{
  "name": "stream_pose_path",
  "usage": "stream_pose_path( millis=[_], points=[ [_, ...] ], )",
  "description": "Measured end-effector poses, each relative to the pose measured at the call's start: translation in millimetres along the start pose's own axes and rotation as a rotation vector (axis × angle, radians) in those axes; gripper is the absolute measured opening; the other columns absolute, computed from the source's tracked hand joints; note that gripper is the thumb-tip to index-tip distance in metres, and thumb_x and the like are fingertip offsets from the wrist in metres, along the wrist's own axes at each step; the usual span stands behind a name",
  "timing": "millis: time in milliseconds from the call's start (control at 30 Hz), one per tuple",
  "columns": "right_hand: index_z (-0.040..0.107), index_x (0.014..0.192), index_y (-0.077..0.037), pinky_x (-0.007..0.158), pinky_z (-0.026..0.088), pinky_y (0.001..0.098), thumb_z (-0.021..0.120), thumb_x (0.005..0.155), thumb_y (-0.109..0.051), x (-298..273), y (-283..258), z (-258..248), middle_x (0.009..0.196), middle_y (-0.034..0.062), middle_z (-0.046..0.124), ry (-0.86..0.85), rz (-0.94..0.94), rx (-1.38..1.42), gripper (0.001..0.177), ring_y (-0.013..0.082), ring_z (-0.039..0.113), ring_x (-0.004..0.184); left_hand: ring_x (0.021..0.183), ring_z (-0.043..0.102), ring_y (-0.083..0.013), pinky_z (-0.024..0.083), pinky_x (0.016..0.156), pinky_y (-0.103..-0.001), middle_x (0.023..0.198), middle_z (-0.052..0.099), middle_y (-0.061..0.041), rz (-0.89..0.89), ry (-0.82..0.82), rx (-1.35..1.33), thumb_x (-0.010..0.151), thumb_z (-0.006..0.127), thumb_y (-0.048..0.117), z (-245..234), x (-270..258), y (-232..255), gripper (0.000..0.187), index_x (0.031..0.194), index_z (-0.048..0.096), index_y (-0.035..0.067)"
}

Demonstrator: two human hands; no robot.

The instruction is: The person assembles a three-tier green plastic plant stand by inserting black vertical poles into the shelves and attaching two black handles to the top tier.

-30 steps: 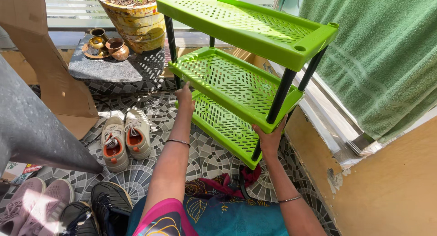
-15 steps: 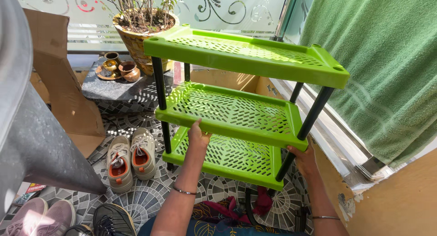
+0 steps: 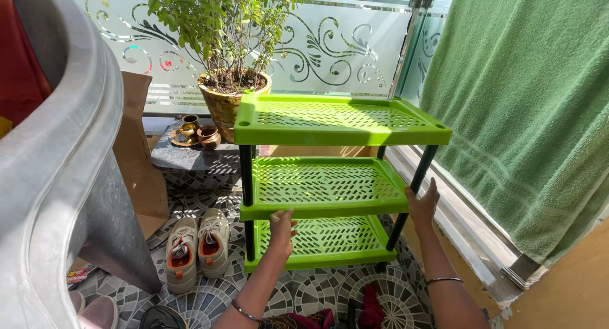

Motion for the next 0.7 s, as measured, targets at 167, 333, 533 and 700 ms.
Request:
stream_pose_path(
  millis=[167,333,533,700],
  points=[
    [0.031,0.162,-0.004,0.125,0.03,0.0546,0.067,0.107,-0.036,66.1,-76.1,-32.7,0.16,0.027,0.036,0.257,-0.597,-0.04,0.073,0.0448,0.034,0.152,0.127,0.047,-0.0304,0.034,0.11,-0.051,0.128,0.047,-0.015,1.457,0.394,0.559,0.103,0.065,0.036,-15.0,-88.6,170.5,0.054,0.14,0.043,0.004],
    [0.057,0.145,-0.004,0.113,0.038,0.0542,0.047,0.109,-0.056,149.4,-104.6,-35.5,0.148,0.0252,0.051,0.022,-0.43,-0.321,0.064,0.0415,0.045,0.141,0.162,0.026,-0.0361,0.009,0.129,-0.066,0.158,0.04,-0.019,1.133,0.374,1.581,0.107,0.039,0.076,37.5,-56.9,301.3,0.082,0.152,0.045,0.007],
    [0.067,0.138,-0.007,0.101,0.051,0.0499,0.049,0.108,-0.055,186.1,-106.1,-33.4,0.124,0.0245,0.07,-0.268,-0.157,-0.433,0.06,0.0384,0.068,0.112,0.157,0.015,-0.0397,0.017,0.124,-0.06,0.172,0.006,-0.017,0.364,0.008,1.657,0.086,0.031,0.085,61.7,4.7,344.1,0.103,0.165,0.016,0.02],
    [0.061,0.138,-0.009,0.081,0.059,0.0414,0.062,0.095,-0.038,180.1,-95.8,-39.3,0.118,0.0189,0.068,-0.251,0.02,0.024,0.051,0.0268,0.07,0.097,0.155,0.02,-0.0403,0.02,0.124,-0.057,0.171,0.005,-0.019,0.391,-0.023,1.712,0.084,0.038,0.088,61.0,21.4,342.3,0.108,0.165,0.016,0.021]
  ],
)
Point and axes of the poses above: each hand's wrist, its own x-axis towards the middle knuckle, its own z-axis out of the palm, y = z × x, the point moved 4 cm from there along x, towards the middle knuckle
